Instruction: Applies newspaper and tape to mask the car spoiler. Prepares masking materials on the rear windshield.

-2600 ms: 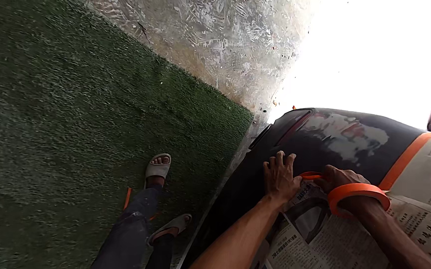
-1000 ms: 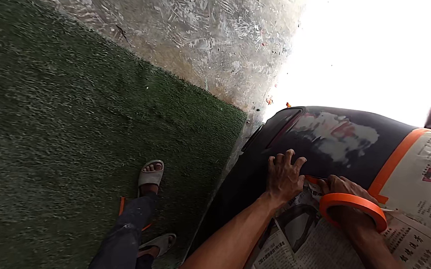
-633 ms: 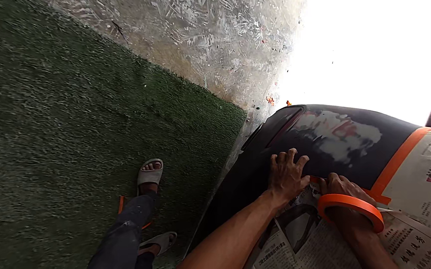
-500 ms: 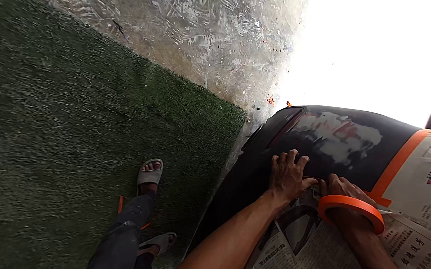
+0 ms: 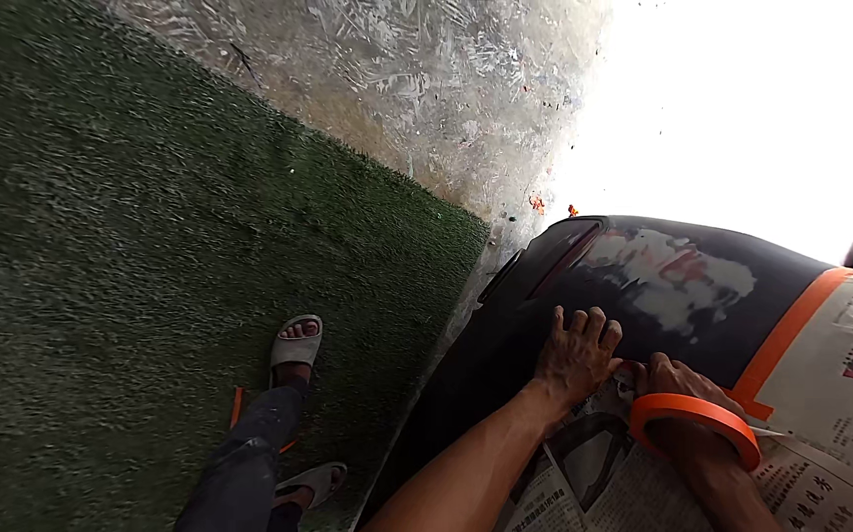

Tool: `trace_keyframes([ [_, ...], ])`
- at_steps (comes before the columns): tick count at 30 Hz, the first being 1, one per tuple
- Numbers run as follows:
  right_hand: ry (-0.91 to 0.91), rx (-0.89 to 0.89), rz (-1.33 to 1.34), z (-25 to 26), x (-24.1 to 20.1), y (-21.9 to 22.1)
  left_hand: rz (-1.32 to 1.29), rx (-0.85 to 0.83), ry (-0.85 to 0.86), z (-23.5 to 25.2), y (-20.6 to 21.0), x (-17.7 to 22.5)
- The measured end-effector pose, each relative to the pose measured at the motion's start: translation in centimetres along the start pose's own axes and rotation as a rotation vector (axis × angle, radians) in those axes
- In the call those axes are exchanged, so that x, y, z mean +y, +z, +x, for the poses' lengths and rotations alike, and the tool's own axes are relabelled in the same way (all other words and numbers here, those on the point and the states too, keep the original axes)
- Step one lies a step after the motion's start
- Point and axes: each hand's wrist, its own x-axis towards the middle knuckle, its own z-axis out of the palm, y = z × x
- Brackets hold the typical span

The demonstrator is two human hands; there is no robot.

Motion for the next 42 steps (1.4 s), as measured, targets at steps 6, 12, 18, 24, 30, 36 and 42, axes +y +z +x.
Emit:
trace_keyframes([
  [6, 0.006, 0.068, 0.050, -0.6, 0.7, -0.1, -0.053, -0.066, -0.042, 0.7, -0.7, 1.0],
  [12, -0.052, 0.041, 0.058, -0.5, 1.8, -0.3, -0.034, -0.014, -0.025, 1.1, -0.3, 1.0],
  [18, -0.059, 0.096, 0.021, -0.8, 1.3, -0.5, -0.036, -0.007, -0.023, 0.8, 0.1, 1.2],
  [24, 0.009, 0.084, 0.024, -0.3, 0.7, -0.7, -0.083, -0.047, -0.076, 1.0, -0.1, 1.8],
  [30, 0.005, 0.238, 0.201, -0.9, 4.7, -2.2, -0.116, -0.182, -0.095, 1.6, -1.3, 1.9],
  [36, -0.086, 0.511, 0.428, -4.3, 7.8, -5.0, -0.095, -0.055, -0.048, 2.0, -0.4, 3.0],
  [42, -0.150, 0.485, 0.465, -4.6, 8.6, -4.5, -0.084, 0.005, 0.056, 2.5, -0.1, 3.0],
])
